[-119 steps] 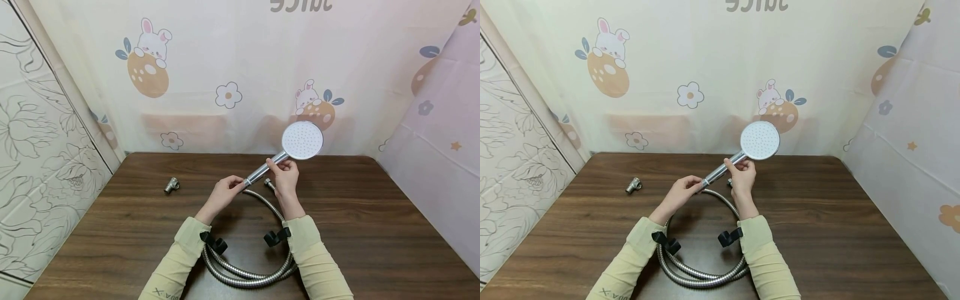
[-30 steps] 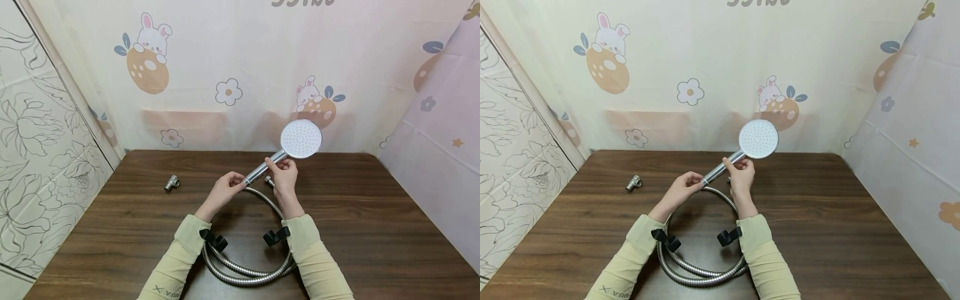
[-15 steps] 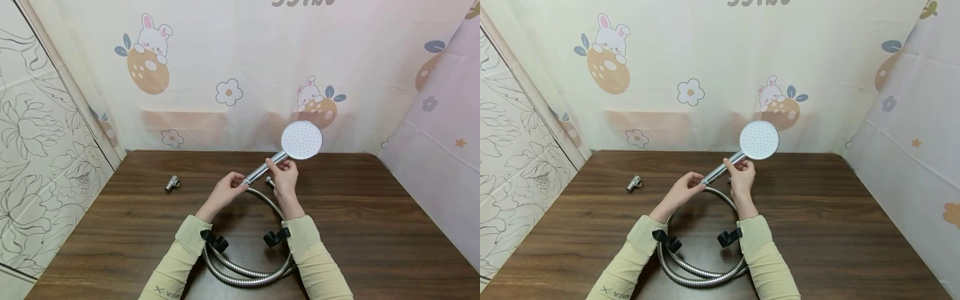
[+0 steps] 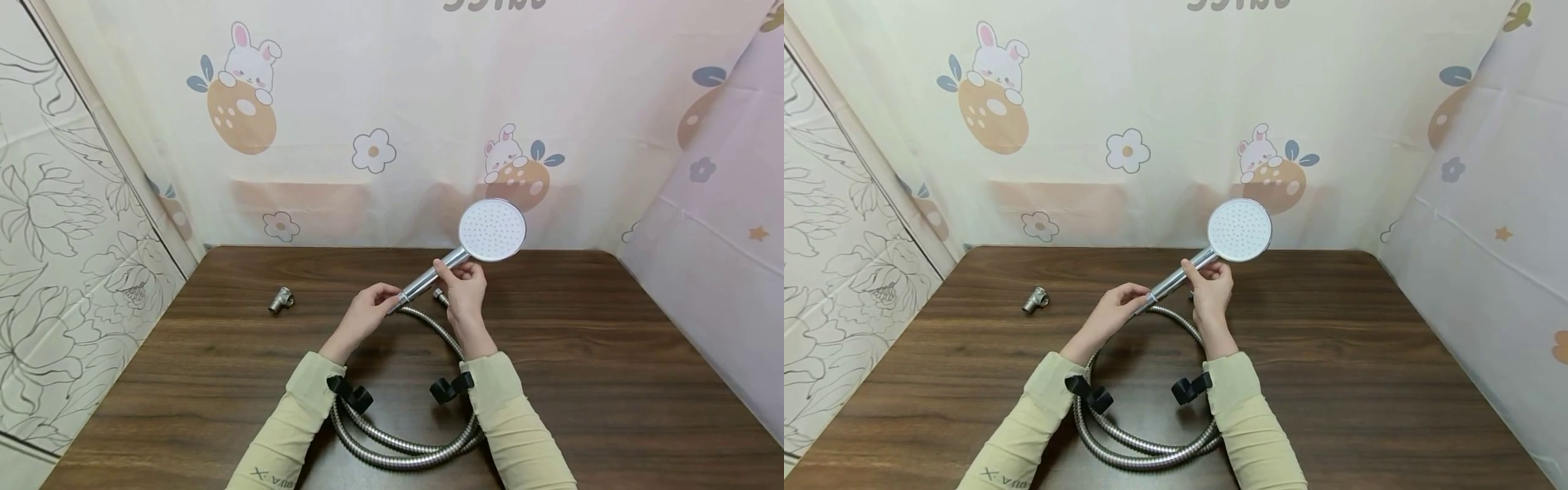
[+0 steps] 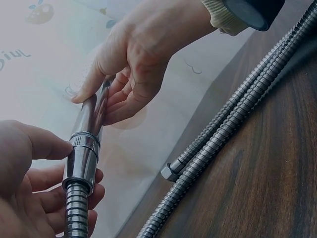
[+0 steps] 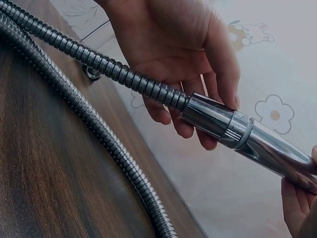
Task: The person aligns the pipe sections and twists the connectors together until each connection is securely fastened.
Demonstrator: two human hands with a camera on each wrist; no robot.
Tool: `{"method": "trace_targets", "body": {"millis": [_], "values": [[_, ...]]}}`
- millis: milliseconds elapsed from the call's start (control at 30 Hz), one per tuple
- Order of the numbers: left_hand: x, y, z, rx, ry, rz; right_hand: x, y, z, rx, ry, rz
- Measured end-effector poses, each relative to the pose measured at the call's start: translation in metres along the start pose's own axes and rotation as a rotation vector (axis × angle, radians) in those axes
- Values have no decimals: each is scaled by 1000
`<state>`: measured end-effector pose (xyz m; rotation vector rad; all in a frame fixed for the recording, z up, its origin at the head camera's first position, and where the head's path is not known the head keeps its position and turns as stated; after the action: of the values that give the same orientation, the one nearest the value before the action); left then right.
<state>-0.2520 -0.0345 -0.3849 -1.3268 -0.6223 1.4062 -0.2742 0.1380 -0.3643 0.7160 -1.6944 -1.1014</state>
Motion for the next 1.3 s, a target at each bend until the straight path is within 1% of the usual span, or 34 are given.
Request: {"method": "trace_targets", "body": {"millis": [267,433,533,700,800,967,1067,1300], "values": [[-1,-1,0,23,-27,-21,-1,-1,1,-8,-3,9],[-1,-2,0,43,-43,-17,-1,-1,1,-12,3,19],[-1,-1,1,31,-40,-10,-1,-1,1,-17,6,21],[1,2,1,-42,-9,30,0,0,1,-15,6,17],[1,4,1,-71,0,40,0,0,0,-9,4,15],[1,4,1,-80,27,14,0,-1,1,-4,7,15],[1,3,0,-75,40,2,0,-1,1,-6,5,13],[0,2,-1,-49,14,23,-1,0,0,-6,3,18]]}}
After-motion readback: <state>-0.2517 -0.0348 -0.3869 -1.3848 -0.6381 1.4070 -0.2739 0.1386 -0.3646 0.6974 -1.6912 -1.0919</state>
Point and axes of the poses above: each hand's wrist, its own z-axis towards the middle knuckle, its own x-axis out of the palm, y = z × x, the point moved 2 cm from there along z, towards the middle knuckle, and after that the axes turned 10 degrees about x, right-handed, at the moved point
